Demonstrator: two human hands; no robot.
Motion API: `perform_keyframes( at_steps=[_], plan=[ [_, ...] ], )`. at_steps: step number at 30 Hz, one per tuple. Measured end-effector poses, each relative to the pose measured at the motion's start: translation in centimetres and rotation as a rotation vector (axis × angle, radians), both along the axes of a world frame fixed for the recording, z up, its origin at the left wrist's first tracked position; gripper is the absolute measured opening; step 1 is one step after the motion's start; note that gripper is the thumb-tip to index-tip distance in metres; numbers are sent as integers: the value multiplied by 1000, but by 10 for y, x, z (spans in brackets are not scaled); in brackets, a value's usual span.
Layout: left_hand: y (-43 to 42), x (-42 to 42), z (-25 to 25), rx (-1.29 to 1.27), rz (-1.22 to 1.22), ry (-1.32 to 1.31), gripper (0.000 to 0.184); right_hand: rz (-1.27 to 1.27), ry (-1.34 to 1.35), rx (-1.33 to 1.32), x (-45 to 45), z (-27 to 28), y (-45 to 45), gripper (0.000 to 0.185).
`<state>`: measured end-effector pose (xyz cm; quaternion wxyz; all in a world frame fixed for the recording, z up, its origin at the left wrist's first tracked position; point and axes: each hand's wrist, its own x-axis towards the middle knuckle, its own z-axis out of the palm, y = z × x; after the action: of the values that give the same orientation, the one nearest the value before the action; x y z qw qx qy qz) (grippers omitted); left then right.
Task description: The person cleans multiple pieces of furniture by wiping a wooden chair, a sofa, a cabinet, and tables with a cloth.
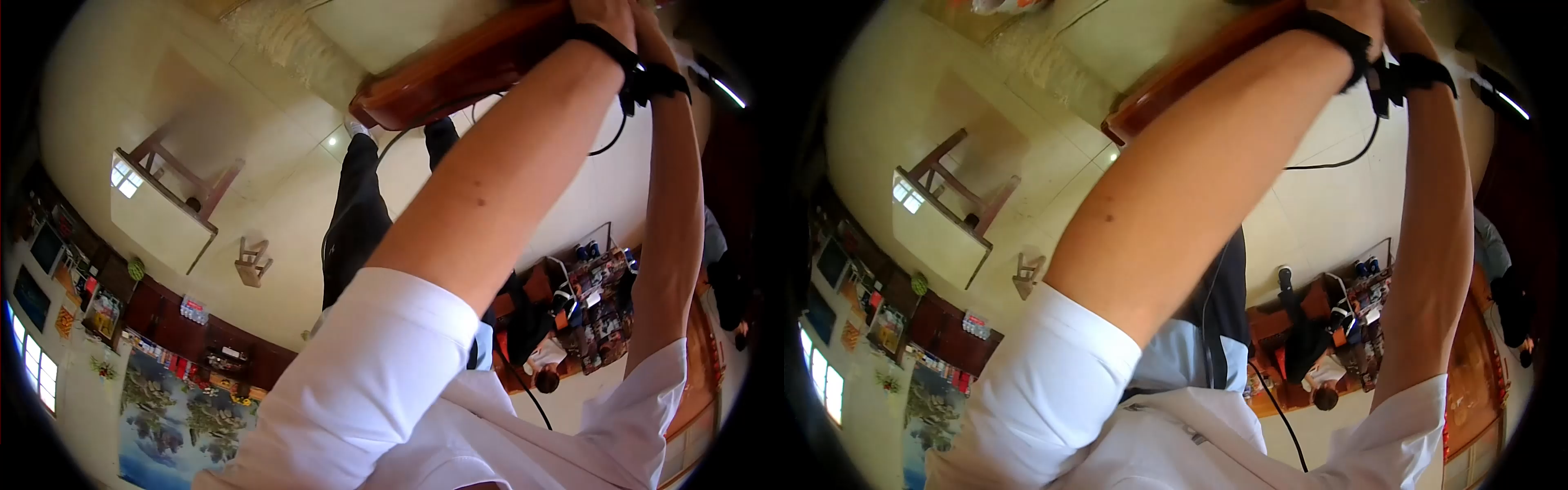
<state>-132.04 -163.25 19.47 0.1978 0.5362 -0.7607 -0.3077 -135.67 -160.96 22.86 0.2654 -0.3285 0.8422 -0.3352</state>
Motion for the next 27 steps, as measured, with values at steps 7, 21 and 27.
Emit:
perform_keyframes(
  at_steps=[7, 21, 27],
  plan=[
    [14, 30, 20, 85, -79, -106, 44, 10, 116, -39, 58, 8, 20, 50],
    [84, 277, -27, -287, -101, 458, 50, -238, -45, -461, 235, -40, 97, 50],
    [96, 320, -91, -256, -86, 588, 46, -382, -91, -716, 304, -100, 108, 60]
  ],
)
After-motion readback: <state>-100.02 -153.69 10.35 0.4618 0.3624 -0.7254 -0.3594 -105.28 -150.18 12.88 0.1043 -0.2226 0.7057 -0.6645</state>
